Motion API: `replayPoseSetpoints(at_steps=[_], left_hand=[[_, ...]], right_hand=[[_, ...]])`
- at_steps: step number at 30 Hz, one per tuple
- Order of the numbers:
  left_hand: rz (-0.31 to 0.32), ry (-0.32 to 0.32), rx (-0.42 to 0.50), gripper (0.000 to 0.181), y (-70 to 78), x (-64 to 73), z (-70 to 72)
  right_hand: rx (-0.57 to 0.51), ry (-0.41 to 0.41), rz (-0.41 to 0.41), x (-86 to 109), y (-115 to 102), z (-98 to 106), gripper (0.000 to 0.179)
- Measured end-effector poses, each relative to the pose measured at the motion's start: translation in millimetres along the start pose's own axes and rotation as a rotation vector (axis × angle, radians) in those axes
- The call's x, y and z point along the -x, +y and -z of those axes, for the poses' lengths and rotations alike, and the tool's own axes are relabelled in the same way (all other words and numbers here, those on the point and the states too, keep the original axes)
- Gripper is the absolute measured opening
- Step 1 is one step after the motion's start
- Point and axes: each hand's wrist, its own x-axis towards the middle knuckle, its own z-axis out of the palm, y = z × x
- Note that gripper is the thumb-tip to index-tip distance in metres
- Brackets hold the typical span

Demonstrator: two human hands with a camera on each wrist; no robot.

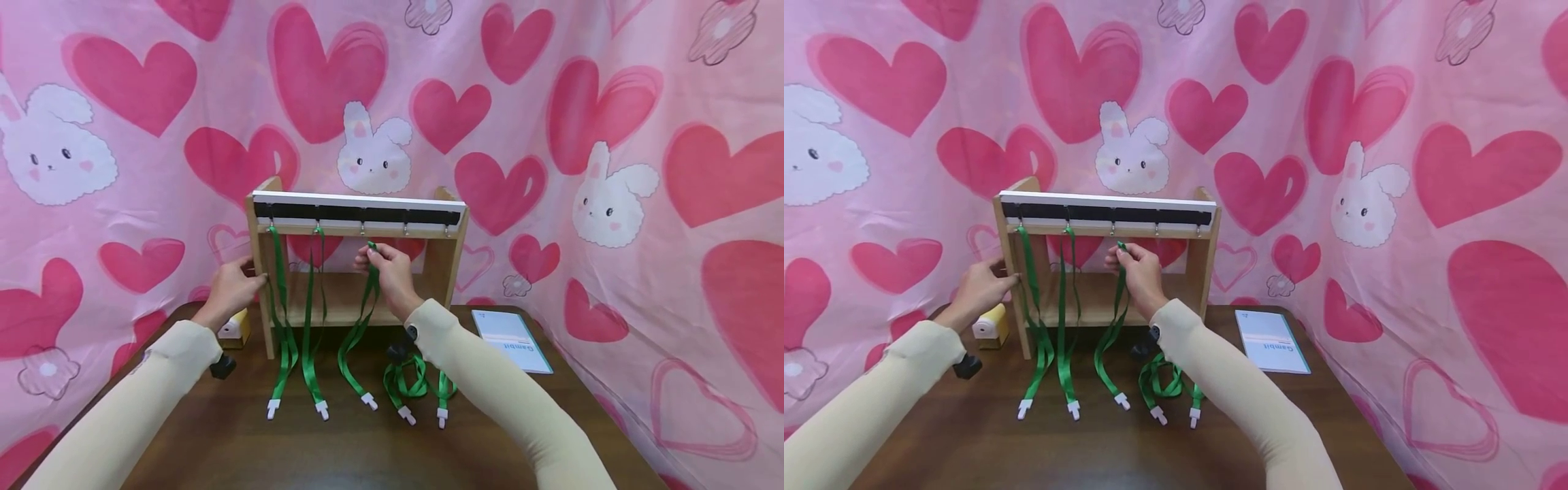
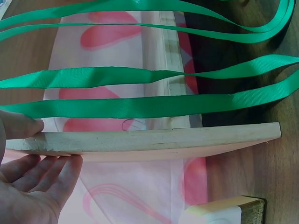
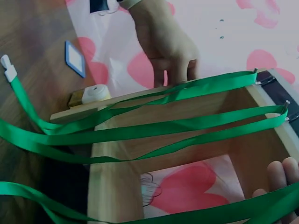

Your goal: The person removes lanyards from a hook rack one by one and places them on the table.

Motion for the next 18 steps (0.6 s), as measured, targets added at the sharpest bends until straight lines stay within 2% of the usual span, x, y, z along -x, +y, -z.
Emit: replayPoseSetpoints(at_steps=[6, 14, 18], left_hand=[[0.0, -0.004, 0.005, 0.062, -0.2, -1.6, -0.9], [0.013, -0.006, -0.003, 0.064, -0.3, -1.8, -0.2], [0.021, -0.008, -0.001, 0.063, -0.6, -2.2, -0.5]], right_hand=[[-0.001, 0.002, 0.052, 4.8, 13.4, 9.4, 0.025], [0.117, 0.02, 0.093, 17.3, 33.6, 28.3, 0.025], [0.18, -0.001, 0.087, 30.0, 39.2, 34.7, 0.026]])
